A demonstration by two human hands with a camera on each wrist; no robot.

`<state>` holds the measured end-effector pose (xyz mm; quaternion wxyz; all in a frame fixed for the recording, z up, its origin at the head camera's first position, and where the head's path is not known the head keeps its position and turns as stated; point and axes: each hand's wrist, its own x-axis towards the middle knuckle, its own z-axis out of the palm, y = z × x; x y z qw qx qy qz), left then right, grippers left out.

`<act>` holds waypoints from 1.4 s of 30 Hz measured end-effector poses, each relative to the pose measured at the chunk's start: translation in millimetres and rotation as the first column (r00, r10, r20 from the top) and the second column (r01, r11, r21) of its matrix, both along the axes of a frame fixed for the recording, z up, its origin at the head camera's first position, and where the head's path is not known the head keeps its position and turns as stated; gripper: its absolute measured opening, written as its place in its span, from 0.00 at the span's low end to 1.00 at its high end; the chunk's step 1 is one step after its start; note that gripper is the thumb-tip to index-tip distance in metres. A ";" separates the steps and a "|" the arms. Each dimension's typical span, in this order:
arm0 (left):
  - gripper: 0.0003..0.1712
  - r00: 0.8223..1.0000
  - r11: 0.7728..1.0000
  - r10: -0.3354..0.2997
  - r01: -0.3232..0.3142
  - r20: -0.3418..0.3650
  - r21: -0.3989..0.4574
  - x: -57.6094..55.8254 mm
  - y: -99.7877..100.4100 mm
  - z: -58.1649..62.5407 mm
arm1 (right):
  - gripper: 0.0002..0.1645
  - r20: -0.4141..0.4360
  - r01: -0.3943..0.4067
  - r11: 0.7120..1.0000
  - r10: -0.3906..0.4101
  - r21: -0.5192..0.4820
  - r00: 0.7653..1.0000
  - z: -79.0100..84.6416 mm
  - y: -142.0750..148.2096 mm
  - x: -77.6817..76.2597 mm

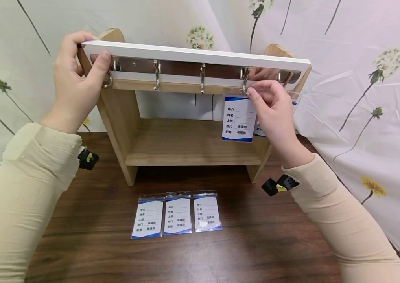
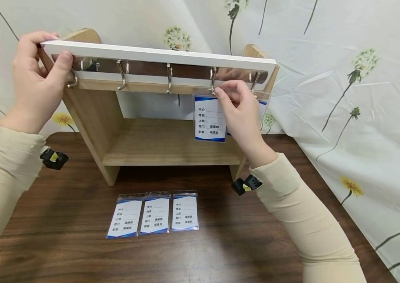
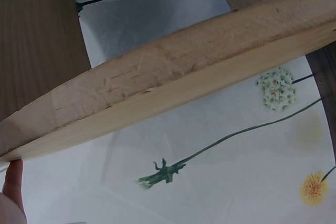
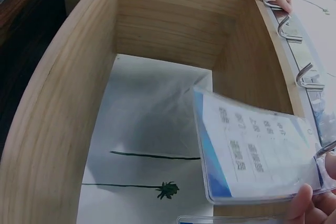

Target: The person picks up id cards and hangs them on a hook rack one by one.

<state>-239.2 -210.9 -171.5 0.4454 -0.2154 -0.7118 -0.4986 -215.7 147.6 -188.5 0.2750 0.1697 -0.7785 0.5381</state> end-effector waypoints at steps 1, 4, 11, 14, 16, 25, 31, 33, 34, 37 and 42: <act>0.13 1.000 1.000 0.000 0.000 -0.004 -0.008 -0.2 -0.7 -0.2 | 0.14 -0.005 0.003 1.000 -0.003 0.003 1.000 -1.2 0.2 0.8; 0.13 1.000 1.000 -0.004 0.004 -0.008 -0.010 -0.7 -1.9 -0.5 | 0.16 -0.015 0.006 1.000 -0.006 0.004 1.000 -5.3 0.7 3.0; 0.13 1.000 1.000 0.002 -0.003 -0.011 -0.026 0.1 -4.0 -1.3 | 0.20 0.007 -0.005 0.999 0.005 -0.039 1.000 -20.0 5.5 6.9; 0.12 1.000 1.000 0.010 -0.010 0.010 -0.006 0.7 -2.6 -1.3 | 0.20 0.026 0.000 0.998 0.002 -0.068 1.000 -28.0 8.1 10.0; 0.12 1.000 1.000 0.014 -0.014 0.026 0.007 0.8 -1.7 -1.4 | 0.20 0.036 0.012 0.997 -0.009 -0.081 0.999 -33.5 9.6 12.6; 0.13 0.998 1.000 0.015 -0.016 0.057 0.018 0.8 -1.7 -1.9 | 0.19 0.055 0.058 0.990 -0.051 -0.131 0.997 -54.4 14.8 22.7; 0.13 0.997 1.000 -0.005 0.003 0.077 0.031 -1.0 -0.1 -1.7 | 0.17 0.096 0.087 0.977 -0.070 -0.192 0.993 -68.7 19.5 29.6; 0.13 0.997 0.999 -0.013 0.011 0.074 0.035 -1.8 0.3 -1.8 | 0.16 0.116 0.086 0.973 -0.062 -0.214 0.991 -74.3 20.0 31.5; 0.13 0.997 0.999 -0.012 0.009 0.073 0.038 -2.1 0.5 -1.7 | 0.15 0.126 0.085 0.970 -0.057 -0.226 0.990 -77.3 20.0 32.4; 0.13 0.998 0.999 -0.018 0.016 0.060 0.038 -2.1 0.6 -1.3 | 0.13 0.147 0.074 0.956 -0.033 -0.285 0.989 -86.5 18.7 34.4; 0.12 1.000 1.000 -0.029 0.029 0.008 0.008 -1.0 -1.2 -0.1 | 0.09 0.202 0.054 0.907 0.035 -0.418 0.979 -104.6 12.3 36.7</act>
